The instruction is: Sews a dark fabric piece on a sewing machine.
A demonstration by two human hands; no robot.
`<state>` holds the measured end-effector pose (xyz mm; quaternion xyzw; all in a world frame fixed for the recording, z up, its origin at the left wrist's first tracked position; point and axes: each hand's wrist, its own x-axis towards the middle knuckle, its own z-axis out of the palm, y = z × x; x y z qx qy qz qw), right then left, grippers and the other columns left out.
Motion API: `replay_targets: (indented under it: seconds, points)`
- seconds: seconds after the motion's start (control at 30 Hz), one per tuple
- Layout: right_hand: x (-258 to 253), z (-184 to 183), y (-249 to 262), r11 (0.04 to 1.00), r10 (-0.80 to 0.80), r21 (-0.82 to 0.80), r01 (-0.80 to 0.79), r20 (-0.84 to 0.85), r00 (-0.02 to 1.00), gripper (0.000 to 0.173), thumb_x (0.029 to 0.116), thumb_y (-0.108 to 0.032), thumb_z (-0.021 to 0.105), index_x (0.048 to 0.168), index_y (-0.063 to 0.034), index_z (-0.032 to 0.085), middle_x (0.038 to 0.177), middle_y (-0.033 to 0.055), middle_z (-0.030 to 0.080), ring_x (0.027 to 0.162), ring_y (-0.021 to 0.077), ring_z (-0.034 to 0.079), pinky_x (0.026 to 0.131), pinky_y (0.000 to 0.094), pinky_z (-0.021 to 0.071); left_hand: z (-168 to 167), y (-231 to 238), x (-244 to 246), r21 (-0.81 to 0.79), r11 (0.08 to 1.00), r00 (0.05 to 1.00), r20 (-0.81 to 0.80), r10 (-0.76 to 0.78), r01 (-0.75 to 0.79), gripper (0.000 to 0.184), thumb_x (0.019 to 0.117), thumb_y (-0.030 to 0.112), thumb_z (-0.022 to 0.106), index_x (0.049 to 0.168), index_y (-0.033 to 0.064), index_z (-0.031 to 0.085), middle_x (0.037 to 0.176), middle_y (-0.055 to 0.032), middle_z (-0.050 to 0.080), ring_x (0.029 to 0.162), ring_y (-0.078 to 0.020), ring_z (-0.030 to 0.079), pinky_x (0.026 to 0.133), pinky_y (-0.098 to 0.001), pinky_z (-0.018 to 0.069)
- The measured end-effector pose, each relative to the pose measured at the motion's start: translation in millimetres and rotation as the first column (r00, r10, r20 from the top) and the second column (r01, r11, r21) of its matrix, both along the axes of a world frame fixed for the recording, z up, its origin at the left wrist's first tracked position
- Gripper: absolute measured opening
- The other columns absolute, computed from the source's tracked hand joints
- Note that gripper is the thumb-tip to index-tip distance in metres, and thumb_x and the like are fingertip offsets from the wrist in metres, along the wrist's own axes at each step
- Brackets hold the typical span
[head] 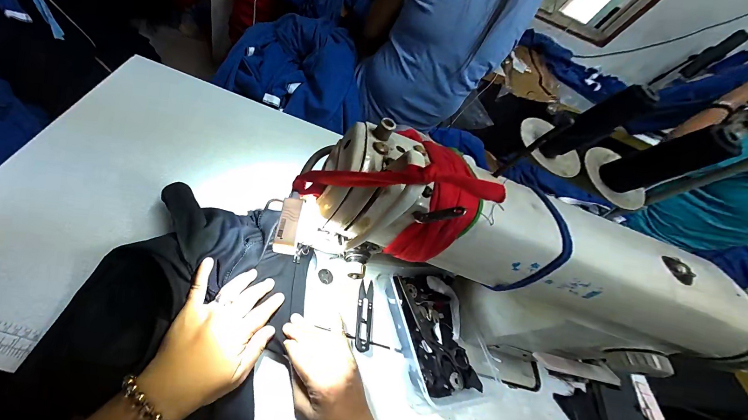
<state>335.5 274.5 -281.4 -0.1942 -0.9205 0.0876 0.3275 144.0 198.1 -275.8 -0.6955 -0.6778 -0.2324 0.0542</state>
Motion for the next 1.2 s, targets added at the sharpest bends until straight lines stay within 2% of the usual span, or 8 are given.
replay_targets:
  seconds: [0.33,0.53,0.77,0.83,0.93,1.03,1.13,1.2]
  points:
    - [-21,-3,26,0.995,-0.085,-0.056,0.081,-0.061,0.995,0.022,0.0893,-0.012,0.061,0.096,-0.0069,0.081,0.111,0.0088,0.077,0.116,0.0231,0.070,0.109,0.0432,0.0486,3,29,-16,-0.045,0.999,0.998,-0.055,-0.017,0.014,0.052,0.1063,0.041,0.030,0.138,0.0239,0.067,0.145,0.0026,0.062,0.145,-0.0246,0.046,0.119,-0.0725,0.0118]
    - [-23,-4,24,0.990,-0.103,-0.104,0.094,-0.083,0.991,0.021,0.0899,-0.013,0.063,0.098,-0.0053,0.080,0.111,0.0090,0.077,0.115,0.0219,0.070,0.106,0.0402,0.0517,24,30,-36,0.132,0.990,0.993,-0.116,-0.029,0.045,0.040,0.0982,0.041,0.044,0.085,0.0166,0.074,0.088,-0.0039,0.067,0.099,-0.0279,0.067,0.101,-0.0694,0.0382]
    - [-39,7,13,0.970,-0.186,-0.154,0.187,0.022,0.982,0.021,0.0892,-0.012,0.065,0.102,-0.0019,0.079,0.116,0.0149,0.076,0.117,0.0319,0.070,0.102,0.0494,0.0538,56,32,-75,0.119,0.966,0.928,-0.327,-0.179,0.228,0.033,0.0983,0.040,0.047,0.090,0.0253,0.076,0.079,0.0000,0.064,0.081,-0.0259,0.068,0.089,-0.0664,0.0442]
    - [-46,12,-2,0.958,-0.264,-0.108,0.264,0.018,0.964,0.026,0.0908,-0.020,0.067,0.107,-0.0029,0.079,0.114,0.0139,0.076,0.112,0.0306,0.072,0.096,0.0466,0.0572,58,30,-82,0.118,0.964,0.925,-0.330,-0.189,0.239,0.035,0.0979,0.041,0.046,0.085,0.0235,0.073,0.074,0.0001,0.063,0.076,-0.0249,0.068,0.087,-0.0637,0.0462]
    - [-54,26,-41,0.924,-0.336,-0.163,0.347,0.093,0.937,0.045,0.0934,-0.040,0.067,0.097,0.0032,0.075,0.090,0.0165,0.074,0.083,0.0296,0.075,0.070,0.0447,0.0613,67,20,-93,0.028,0.981,0.939,-0.294,-0.177,0.194,0.040,0.0929,0.046,0.051,0.073,0.0165,0.070,0.067,-0.0029,0.066,0.068,-0.0258,0.070,0.087,-0.0639,0.0481]
    - [-74,30,-71,0.846,-0.145,-0.486,0.222,0.191,0.971,0.054,0.0945,-0.022,0.067,0.133,0.0148,0.058,0.122,0.0302,0.067,0.107,0.0377,0.071,0.092,0.0466,0.0577,80,11,-99,-0.061,0.977,0.938,-0.273,-0.214,0.205,0.040,0.0908,0.046,0.052,0.069,0.0154,0.068,0.065,-0.0025,0.067,0.065,-0.0234,0.069,0.084,-0.0586,0.0492]
    - [-117,32,-68,0.731,0.053,-0.678,0.082,0.176,0.983,0.047,0.0945,-0.015,0.065,0.132,0.0130,0.059,0.125,0.0292,0.067,0.118,0.0356,0.066,0.104,0.0457,0.0508,97,5,-96,-0.124,0.952,0.931,-0.209,-0.300,0.279,0.033,0.0836,0.042,0.060,0.065,0.0150,0.066,0.067,-0.0023,0.066,0.074,-0.0245,0.070,0.096,-0.0640,0.0439]
    - [-143,52,-60,0.525,0.227,-0.851,0.005,0.146,0.963,0.038,0.0986,-0.017,0.064,0.125,0.0098,0.064,0.121,0.0254,0.068,0.117,0.0297,0.065,0.105,0.0423,0.0481,104,4,-94,-0.145,0.933,0.914,-0.201,-0.353,0.329,0.030,0.0782,0.041,0.061,0.064,0.0151,0.065,0.069,-0.0022,0.065,0.082,-0.0264,0.071,0.100,-0.0665,0.0402]
